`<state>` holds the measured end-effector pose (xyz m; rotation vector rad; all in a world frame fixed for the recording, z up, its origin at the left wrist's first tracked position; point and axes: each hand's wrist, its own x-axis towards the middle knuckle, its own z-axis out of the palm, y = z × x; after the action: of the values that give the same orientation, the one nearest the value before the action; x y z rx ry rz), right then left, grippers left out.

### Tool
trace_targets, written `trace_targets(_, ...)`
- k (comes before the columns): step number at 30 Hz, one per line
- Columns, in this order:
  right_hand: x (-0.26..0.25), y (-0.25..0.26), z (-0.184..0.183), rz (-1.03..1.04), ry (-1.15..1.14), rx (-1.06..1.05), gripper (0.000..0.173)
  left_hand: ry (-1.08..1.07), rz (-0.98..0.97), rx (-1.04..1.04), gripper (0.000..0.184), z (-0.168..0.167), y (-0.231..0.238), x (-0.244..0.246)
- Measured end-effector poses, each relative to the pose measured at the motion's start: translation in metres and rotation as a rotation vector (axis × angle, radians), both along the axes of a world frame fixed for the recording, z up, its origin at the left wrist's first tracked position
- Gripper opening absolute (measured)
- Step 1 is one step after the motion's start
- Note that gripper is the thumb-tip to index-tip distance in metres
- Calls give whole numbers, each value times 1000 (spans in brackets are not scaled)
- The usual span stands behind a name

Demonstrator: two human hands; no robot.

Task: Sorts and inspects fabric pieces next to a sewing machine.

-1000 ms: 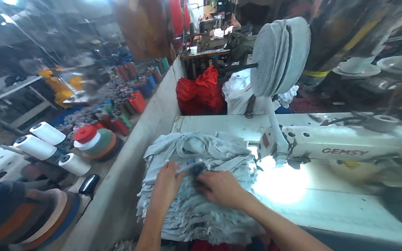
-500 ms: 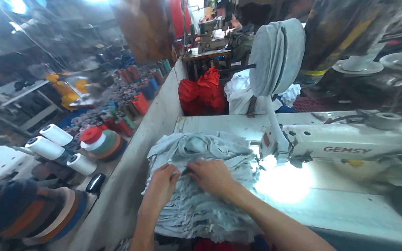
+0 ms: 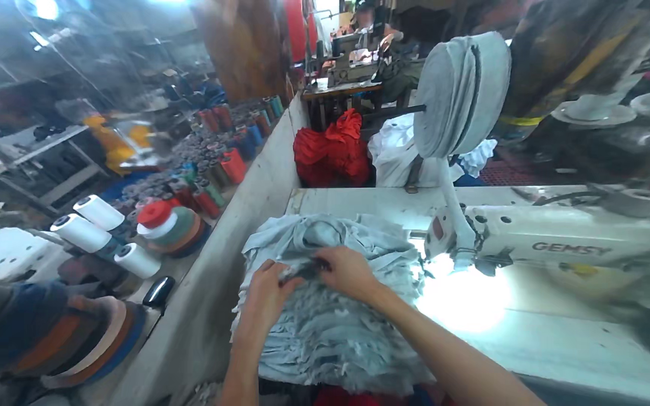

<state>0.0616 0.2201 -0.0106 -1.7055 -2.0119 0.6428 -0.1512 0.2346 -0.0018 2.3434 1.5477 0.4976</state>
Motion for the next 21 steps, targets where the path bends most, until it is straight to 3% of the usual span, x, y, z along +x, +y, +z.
trace_targets(4, 0, -7, 0, -5, -32, 29, 28, 31, -35, 49, 23, -5, -1, -6)
trace_targets(9, -10, -24, -1, 73, -121, 152, 51, -5, -21, 121, 20, 2, -16, -29)
trace_targets(16, -31, -33, 0, 100, -219, 148, 37, -68, -19, 149, 20, 0, -17, -26)
trace_targets(19, -29, -36, 2, 81, -223, 127, 36, -32, -90, 89, 33, -10, -6, -21)
trace_targets(21, -29, -36, 1, 85, -226, 132, 36, -4, -113, 103, 24, -14, -2, -18)
